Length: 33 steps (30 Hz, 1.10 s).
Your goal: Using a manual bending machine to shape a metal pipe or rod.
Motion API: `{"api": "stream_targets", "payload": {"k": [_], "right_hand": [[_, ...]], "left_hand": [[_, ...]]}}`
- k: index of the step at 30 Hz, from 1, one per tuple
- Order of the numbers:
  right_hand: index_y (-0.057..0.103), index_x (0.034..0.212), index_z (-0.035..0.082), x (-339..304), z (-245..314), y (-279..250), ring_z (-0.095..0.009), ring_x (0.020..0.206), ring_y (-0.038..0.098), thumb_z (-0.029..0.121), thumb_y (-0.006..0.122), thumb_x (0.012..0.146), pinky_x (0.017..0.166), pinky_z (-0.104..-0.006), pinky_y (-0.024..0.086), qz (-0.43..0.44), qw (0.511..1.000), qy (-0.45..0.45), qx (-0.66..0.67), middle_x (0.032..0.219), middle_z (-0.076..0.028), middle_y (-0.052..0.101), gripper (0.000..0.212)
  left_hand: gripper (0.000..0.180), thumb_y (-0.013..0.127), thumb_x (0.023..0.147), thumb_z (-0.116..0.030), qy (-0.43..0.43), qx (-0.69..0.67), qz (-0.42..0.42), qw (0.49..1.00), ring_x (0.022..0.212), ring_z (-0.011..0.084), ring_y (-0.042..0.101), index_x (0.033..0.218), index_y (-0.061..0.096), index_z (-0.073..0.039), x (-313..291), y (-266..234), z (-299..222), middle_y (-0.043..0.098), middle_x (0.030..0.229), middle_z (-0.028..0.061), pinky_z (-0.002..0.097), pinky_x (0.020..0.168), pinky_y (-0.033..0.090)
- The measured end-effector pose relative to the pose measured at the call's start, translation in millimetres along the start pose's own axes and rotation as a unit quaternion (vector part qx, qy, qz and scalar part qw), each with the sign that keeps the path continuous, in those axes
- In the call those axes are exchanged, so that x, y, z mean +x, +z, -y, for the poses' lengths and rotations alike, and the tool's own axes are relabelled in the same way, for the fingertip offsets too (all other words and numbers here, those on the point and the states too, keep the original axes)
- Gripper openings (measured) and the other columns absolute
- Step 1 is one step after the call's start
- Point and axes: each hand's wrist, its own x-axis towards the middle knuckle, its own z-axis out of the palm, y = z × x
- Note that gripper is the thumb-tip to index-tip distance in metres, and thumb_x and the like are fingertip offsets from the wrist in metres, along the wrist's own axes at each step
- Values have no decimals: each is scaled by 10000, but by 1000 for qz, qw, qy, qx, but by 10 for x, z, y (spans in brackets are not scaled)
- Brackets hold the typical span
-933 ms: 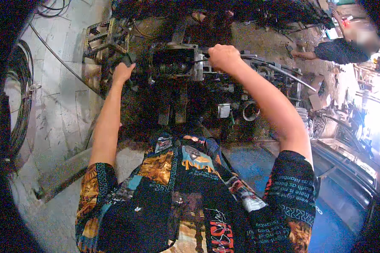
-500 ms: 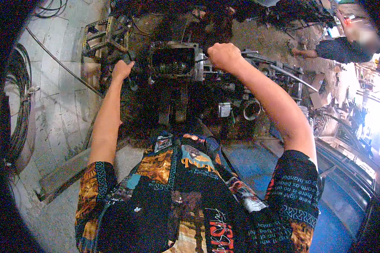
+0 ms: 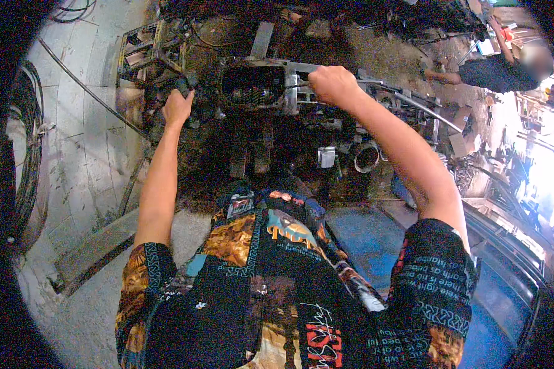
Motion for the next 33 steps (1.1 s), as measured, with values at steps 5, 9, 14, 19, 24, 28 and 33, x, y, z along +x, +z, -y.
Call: {"api": "stream_targets", "payload": {"k": [5, 9, 14, 19, 24, 28, 33], "right_hand": [[710, 823, 59, -128, 156, 182, -365, 777, 699, 201, 601, 812, 700, -458, 576, -16, 996, 84, 26, 831, -194, 694, 179], [692, 832, 12, -421, 425, 456, -407, 818, 680, 238, 552, 887, 740, -489, 558, -71, 964, 211, 148, 867, -231, 684, 271], [643, 1040, -33, -1257, 787, 991, -358, 764, 677, 151, 571, 901, 680, -417, 513, -215, 855, 214, 420, 837, -230, 678, 241], [526, 1283, 15, -2051, 1197, 1450, -107, 654, 544, 85, 565, 919, 633, -277, 470, -170, 718, 337, 584, 748, -86, 626, 373], [539, 1278, 19, -2202, 1263, 1611, -120, 674, 559, 91, 578, 914, 644, -287, 467, -156, 698, 364, 597, 763, -93, 640, 374], [574, 1230, -20, -2072, 1228, 1780, -209, 796, 661, 99, 592, 884, 727, -333, 507, -172, 730, 382, 540, 879, -174, 683, 366], [614, 1217, -11, -1890, 1148, 1587, -128, 688, 596, 70, 568, 864, 665, -298, 487, -230, 745, 378, 499, 793, -118, 668, 365]], "left_hand": [[556, 606, 893, -499, -2, 10, 13, 1000, 1018, 408, 627, 1078, 584, 24, 68, -25, -34, 655, 1095, 213, 580, 900, 435], [558, 615, 890, -493, -12, -1, 59, 998, 1077, 399, 604, 1093, 580, 25, 126, -158, -85, 628, 1150, 216, 559, 911, 437], [577, 599, 901, -460, 56, 6, -175, 983, 1076, 389, 553, 1163, 516, 47, -540, -198, -146, 558, 1156, 201, 549, 918, 412], [558, 677, 850, -414, 164, -81, -107, 977, 1005, 436, 529, 1036, 513, 85, -1602, 271, -51, 532, 1033, 264, 503, 866, 425], [555, 690, 849, -379, 157, -101, 42, 982, 1064, 435, 531, 1101, 518, 83, -1784, 1250, 14, 542, 1094, 260, 463, 916, 454], [607, 703, 837, -382, 116, -69, 87, 987, 1067, 431, 549, 1152, 508, 99, -1569, 1521, -248, 531, 1155, 276, 462, 914, 471], [636, 725, 828, -314, 104, -99, 4, 990, 1093, 465, 547, 1280, 452, 41, -1416, 1657, -416, 459, 1283, 313, 469, 941, 482]]}}
